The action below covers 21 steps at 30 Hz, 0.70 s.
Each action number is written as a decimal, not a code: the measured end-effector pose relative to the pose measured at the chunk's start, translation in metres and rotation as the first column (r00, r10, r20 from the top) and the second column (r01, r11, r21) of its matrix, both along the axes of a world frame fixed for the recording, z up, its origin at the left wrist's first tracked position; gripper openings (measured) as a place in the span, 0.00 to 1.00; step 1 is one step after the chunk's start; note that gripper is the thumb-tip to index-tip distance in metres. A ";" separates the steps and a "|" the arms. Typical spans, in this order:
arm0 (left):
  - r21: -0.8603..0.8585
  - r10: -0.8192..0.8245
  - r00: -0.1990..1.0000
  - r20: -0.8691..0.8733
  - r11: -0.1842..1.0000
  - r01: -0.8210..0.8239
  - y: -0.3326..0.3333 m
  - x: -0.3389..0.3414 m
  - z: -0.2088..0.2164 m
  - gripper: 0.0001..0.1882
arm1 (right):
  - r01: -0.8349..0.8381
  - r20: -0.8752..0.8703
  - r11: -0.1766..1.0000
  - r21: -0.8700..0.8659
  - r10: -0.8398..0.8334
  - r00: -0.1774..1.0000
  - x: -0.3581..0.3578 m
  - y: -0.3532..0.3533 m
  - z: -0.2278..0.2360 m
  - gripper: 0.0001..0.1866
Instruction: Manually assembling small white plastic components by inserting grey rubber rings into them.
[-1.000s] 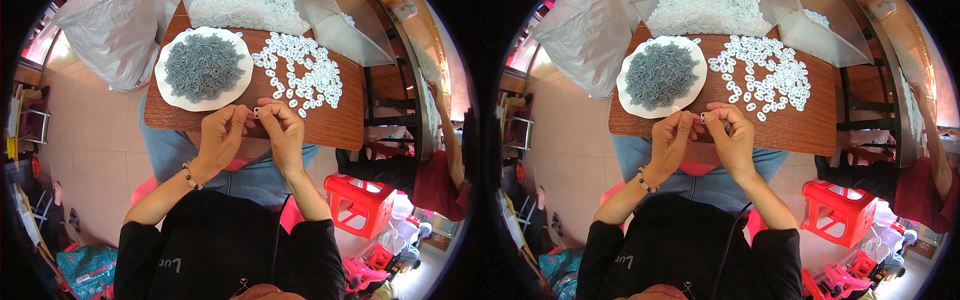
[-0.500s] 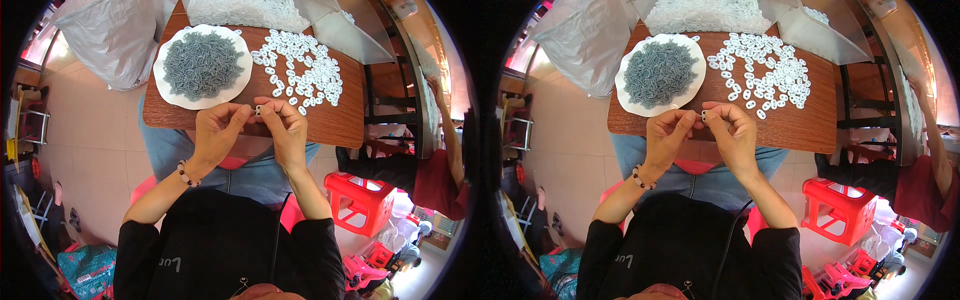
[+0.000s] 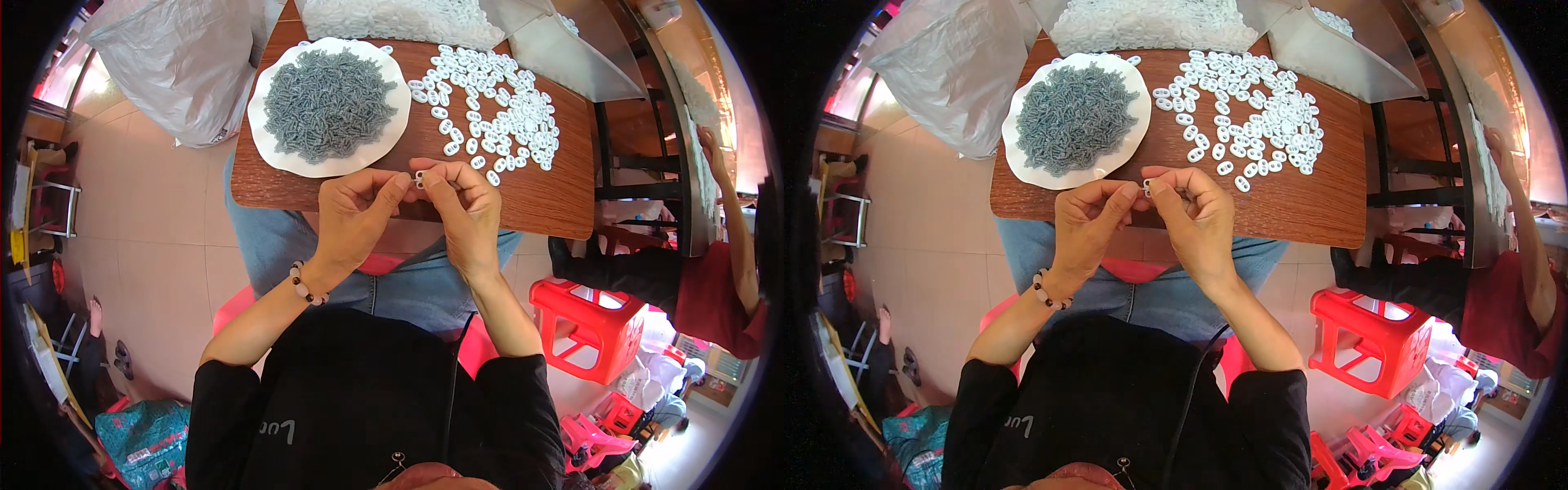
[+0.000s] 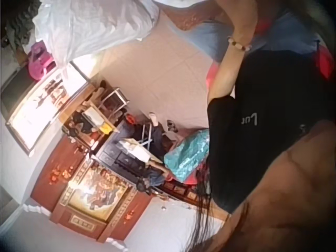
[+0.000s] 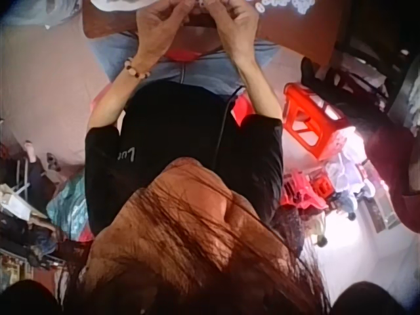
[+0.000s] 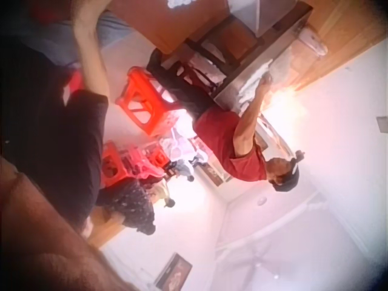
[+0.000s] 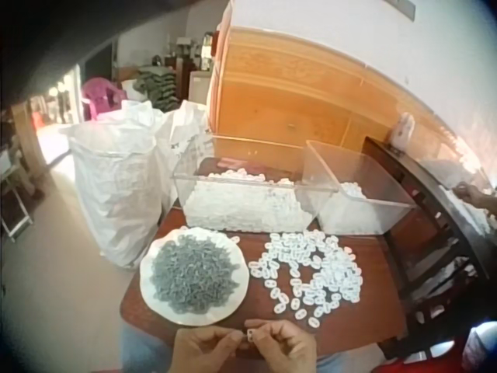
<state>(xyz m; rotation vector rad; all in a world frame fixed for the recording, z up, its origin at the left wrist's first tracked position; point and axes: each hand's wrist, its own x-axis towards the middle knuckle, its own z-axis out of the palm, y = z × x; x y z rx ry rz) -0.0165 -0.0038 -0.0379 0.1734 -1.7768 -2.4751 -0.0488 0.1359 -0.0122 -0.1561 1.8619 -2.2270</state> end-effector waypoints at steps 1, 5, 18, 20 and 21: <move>0.006 0.000 1.000 0.003 1.000 0.000 0.000 0.000 0.000 0.09 | 0.001 0.000 1.000 0.000 -0.001 1.000 0.000 0.000 0.001 0.07; 0.047 0.000 1.000 0.005 0.999 0.000 -0.001 -0.001 0.000 0.09 | -0.001 0.008 1.000 -0.005 0.001 1.000 0.000 0.000 0.002 0.07; 0.078 -0.034 0.999 0.014 0.996 0.033 -0.002 -0.001 -0.001 0.08 | -0.005 0.011 1.000 -0.018 0.006 1.000 0.001 0.001 0.002 0.07; 0.076 -0.033 0.999 -0.002 0.997 0.033 -0.002 0.000 -0.001 0.08 | -0.005 0.015 1.000 -0.019 0.005 1.000 0.001 0.000 0.002 0.08; 0.072 -0.027 1.000 -0.006 0.997 0.027 -0.002 0.000 0.000 0.08 | -0.005 0.019 1.000 -0.019 0.005 1.000 0.001 0.000 0.002 0.08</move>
